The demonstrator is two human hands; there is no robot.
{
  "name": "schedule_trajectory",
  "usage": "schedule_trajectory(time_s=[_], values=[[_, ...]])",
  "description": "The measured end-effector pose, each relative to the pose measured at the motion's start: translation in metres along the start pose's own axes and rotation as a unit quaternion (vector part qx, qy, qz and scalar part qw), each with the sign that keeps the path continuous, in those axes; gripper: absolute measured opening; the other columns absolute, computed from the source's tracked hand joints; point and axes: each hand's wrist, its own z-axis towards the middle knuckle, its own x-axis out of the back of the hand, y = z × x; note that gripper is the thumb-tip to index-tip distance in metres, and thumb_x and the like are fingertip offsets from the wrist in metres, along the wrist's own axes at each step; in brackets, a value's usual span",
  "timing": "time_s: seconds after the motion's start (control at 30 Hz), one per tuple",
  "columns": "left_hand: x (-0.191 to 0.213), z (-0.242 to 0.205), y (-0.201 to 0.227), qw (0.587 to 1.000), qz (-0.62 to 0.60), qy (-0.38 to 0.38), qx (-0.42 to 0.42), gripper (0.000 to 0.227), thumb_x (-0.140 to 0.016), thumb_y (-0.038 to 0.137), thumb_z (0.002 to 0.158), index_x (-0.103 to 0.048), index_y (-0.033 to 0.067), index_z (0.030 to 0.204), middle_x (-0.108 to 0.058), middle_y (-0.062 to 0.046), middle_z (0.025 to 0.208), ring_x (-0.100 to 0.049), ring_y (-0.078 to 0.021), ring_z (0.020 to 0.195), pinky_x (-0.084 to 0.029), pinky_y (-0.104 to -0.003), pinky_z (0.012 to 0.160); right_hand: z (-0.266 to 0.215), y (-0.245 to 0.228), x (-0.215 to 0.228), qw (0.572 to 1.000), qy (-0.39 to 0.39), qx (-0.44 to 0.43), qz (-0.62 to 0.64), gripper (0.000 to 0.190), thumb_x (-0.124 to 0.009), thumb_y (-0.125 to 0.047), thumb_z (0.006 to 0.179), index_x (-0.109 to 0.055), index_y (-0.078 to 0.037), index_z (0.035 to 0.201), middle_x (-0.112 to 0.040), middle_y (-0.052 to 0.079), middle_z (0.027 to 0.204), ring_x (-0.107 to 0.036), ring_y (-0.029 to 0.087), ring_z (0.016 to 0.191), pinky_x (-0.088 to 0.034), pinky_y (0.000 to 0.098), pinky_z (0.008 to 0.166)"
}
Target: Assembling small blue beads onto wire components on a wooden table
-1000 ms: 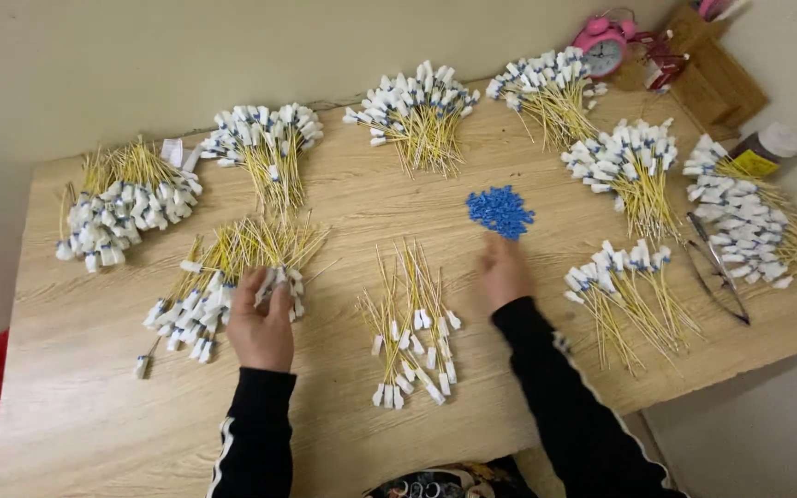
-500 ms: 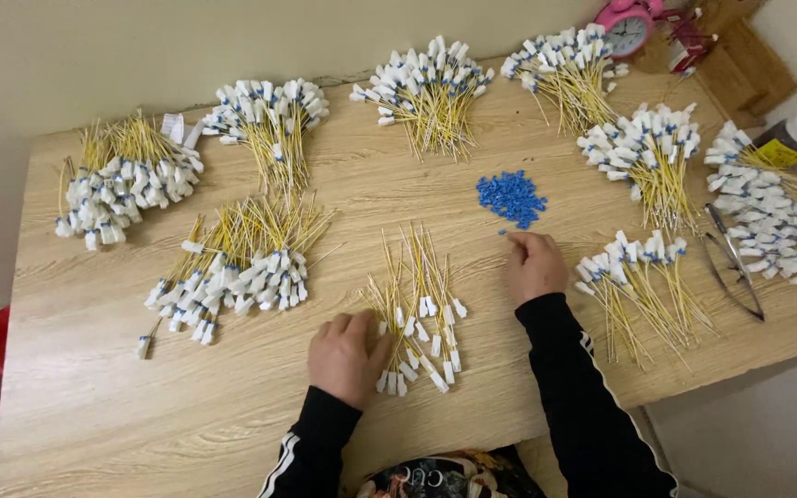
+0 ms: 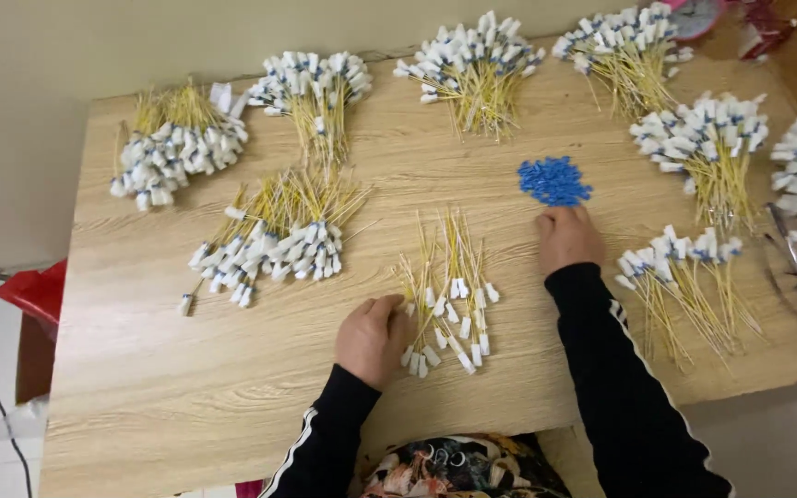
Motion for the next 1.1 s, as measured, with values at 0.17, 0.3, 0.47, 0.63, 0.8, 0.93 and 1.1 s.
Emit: schedule_trajectory(time_s=[0.17,0.3,0.47,0.63,0.8,0.93,1.1], values=[[0.001,-0.006,-0.005,0.999,0.021,-0.014,0.024,0.023,-0.066,0.018,0.082,-0.07,0.0148,0.104,-0.065,-0.008,0.079,-0.069,-0.0306,0.078,-0.057,-0.038,0.067,-0.022,-0.007,-0.001,0.989,0.028,-0.009,0.148,0.019,-0.055,-0.029,0.102,-0.064,-0.012,0.103,-0.06,0.012,0.085,-0.064,0.033,0.09,-0.049,0.0459,0.079],[0.003,-0.001,0.008,0.998,0.046,-0.037,0.021,0.027,-0.071,0.032,0.077,-0.07,0.0208,0.102,-0.064,-0.003,0.079,-0.069,-0.0268,0.078,-0.057,-0.038,0.067,-0.068,-0.054,0.021,0.937,-0.005,-0.024,0.349,0.018,-0.054,-0.018,0.102,-0.063,-0.003,0.101,-0.062,0.012,0.062,-0.063,0.024,0.059,-0.05,0.0353,0.055],[-0.003,0.004,0.01,0.994,0.075,-0.073,0.03,0.038,-0.072,0.042,0.075,-0.068,0.0241,0.109,-0.063,-0.001,0.084,-0.069,-0.0239,0.083,-0.057,-0.036,0.072,-0.102,-0.086,0.025,0.846,-0.065,-0.086,0.523,0.016,-0.053,-0.013,0.099,-0.064,-0.002,0.103,-0.064,0.01,0.072,-0.06,0.014,0.056,-0.051,0.0251,0.048],[-0.001,0.013,0.018,0.986,0.094,-0.137,0.025,0.048,-0.073,0.047,0.075,-0.065,0.0248,0.116,-0.063,-0.003,0.096,-0.067,-0.0277,0.094,-0.056,-0.041,0.08,-0.108,-0.088,0.019,0.796,-0.113,-0.073,0.59,0.019,-0.053,-0.012,0.099,-0.061,0.001,0.11,-0.064,0.011,0.082,-0.066,0.014,0.066,-0.058,0.0234,0.058],[-0.007,0.018,0.02,0.979,0.108,-0.171,0.031,0.038,-0.069,0.048,0.08,-0.065,0.0295,0.113,-0.061,0.001,0.1,-0.066,-0.026,0.1,-0.054,-0.041,0.084,-0.107,-0.091,0.025,0.798,-0.121,-0.029,0.589,0.021,-0.061,-0.009,0.094,-0.063,0.004,0.11,-0.065,0.013,0.079,-0.066,0.016,0.068,-0.057,0.0263,0.062],[-0.03,0.012,0.007,0.993,0.107,-0.05,0.005,0.024,-0.071,0.042,0.078,-0.071,0.0295,0.099,-0.063,0.002,0.087,-0.069,-0.0232,0.085,-0.057,-0.036,0.072,-0.098,-0.071,0.015,0.833,-0.071,-0.055,0.546,0.017,-0.058,-0.008,0.096,-0.066,-0.002,0.109,-0.063,0.009,0.074,-0.063,0.012,0.065,-0.056,0.0229,0.06],[-0.047,0.012,0.023,0.998,0.007,0.057,-0.002,0.03,-0.069,0.033,0.082,-0.07,0.0139,0.106,-0.068,-0.009,0.092,-0.071,-0.0305,0.085,-0.058,-0.038,0.07,-0.099,-0.053,0.032,0.975,-0.102,-0.018,0.197,0.018,-0.062,-0.027,0.094,-0.071,-0.015,0.104,-0.07,0.011,0.097,-0.067,0.029,0.098,-0.054,0.0413,0.084]])
